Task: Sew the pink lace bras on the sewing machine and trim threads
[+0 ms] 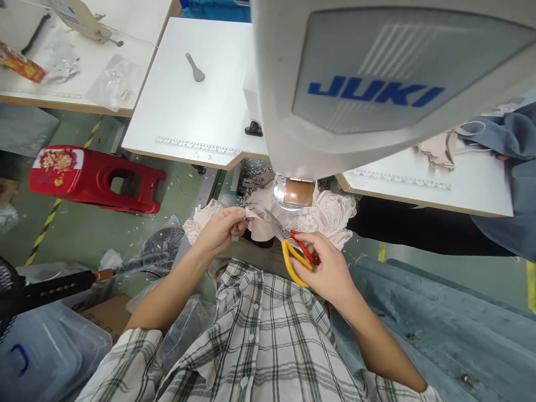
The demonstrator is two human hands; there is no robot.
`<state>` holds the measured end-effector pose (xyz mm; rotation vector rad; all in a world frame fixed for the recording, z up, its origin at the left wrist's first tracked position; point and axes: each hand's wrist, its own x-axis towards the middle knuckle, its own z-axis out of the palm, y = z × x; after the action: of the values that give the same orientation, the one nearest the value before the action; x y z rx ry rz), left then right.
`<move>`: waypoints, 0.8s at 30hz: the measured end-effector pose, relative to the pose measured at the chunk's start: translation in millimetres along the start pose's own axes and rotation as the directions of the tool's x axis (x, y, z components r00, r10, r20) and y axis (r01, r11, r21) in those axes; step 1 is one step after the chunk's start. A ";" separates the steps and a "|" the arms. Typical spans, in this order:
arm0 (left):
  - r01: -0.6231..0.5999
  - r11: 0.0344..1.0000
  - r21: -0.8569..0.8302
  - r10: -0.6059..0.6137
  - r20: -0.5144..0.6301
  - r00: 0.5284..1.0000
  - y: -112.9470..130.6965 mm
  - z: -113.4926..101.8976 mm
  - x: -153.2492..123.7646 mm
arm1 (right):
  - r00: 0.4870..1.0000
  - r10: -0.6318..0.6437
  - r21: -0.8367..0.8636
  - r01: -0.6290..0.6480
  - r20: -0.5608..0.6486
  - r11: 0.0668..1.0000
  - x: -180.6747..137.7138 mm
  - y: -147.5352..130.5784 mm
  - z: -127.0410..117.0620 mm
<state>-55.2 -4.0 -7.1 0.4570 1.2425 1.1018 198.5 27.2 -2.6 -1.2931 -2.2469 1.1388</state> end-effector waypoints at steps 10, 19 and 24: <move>-0.088 0.984 0.153 0.107 -0.120 0.987 1.5 4.0 -3.3 | 0.995 -0.020 0.017 0.019 0.102 1.000 20.0 -12.0 15.7; -0.108 0.963 0.247 0.140 -0.117 0.983 4.4 4.4 -3.7 | 0.986 0.046 0.073 -0.058 0.159 0.996 37.0 -16.9 10.9; -0.114 0.970 0.213 0.150 -0.160 0.976 0.6 5.6 -2.9 | 0.982 0.087 0.099 -0.105 0.170 0.990 32.9 -12.6 5.1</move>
<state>-50.2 -4.6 -3.3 0.6150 1.5059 1.1519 170.2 48.6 0.0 -1.3210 -2.2223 1.4305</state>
